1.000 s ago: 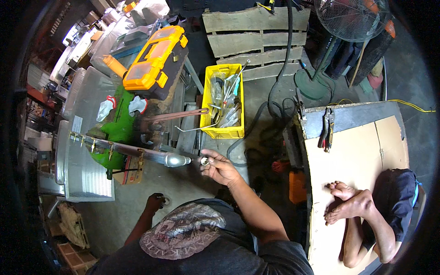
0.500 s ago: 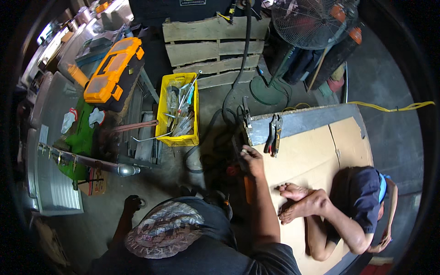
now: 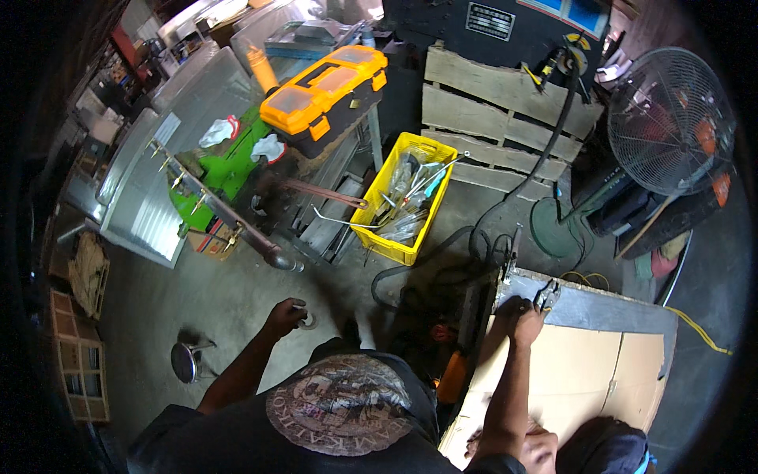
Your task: The person handles a metal pipe assembly, wraps sealant tape around a pipe end, and uses pliers to tighten a fitting. They then attach a metal elbow fitting to the pipe and tighten it by hand.
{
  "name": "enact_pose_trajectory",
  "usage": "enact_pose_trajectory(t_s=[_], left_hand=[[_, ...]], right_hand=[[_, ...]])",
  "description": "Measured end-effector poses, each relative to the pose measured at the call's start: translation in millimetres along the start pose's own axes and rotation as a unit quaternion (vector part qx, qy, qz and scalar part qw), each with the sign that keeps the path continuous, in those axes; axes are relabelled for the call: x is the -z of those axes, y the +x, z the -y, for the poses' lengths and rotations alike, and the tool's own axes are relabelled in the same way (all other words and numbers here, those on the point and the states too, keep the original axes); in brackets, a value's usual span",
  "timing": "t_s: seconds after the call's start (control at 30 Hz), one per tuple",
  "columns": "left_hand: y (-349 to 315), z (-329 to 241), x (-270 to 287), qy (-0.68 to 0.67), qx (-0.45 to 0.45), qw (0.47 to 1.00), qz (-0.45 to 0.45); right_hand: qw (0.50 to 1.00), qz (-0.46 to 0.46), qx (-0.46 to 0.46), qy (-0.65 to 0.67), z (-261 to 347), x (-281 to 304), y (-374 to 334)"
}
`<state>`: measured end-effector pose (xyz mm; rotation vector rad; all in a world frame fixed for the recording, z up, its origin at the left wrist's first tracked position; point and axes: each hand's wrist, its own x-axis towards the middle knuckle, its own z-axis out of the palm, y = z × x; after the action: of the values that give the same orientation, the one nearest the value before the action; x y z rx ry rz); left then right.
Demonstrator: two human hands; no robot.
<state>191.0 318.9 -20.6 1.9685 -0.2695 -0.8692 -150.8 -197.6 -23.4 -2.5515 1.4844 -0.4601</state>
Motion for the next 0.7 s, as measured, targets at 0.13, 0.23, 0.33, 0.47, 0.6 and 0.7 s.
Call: enact_pose_trajectory(t_s=[0.13,0.23,0.33,0.47,0.6,0.7], left_hand=[[-14,-34,-18,-0.017,-0.063,0.998,0.002],[-16,-42,-19,0.015,-0.102,0.995,-0.016],[-18,-58,-23,0.017,-0.108,0.994,-0.013],[-26,-84,-26,0.048,-0.113,0.992,-0.017],[-25,-90,-30,0.042,-0.106,0.993,-0.01],[-26,-91,-29,0.053,-0.11,0.992,-0.013]], right_hand=[[0.995,0.097,-0.018,0.011,-4,9,7],[0.999,0.03,0.004,0.016,7,14,7],[0.998,0.043,-0.029,0.04,6,17,8],[0.995,0.078,-0.039,0.05,15,25,9],[0.989,0.114,-0.056,0.071,2,23,13],[0.985,0.139,-0.062,0.083,4,23,15]])
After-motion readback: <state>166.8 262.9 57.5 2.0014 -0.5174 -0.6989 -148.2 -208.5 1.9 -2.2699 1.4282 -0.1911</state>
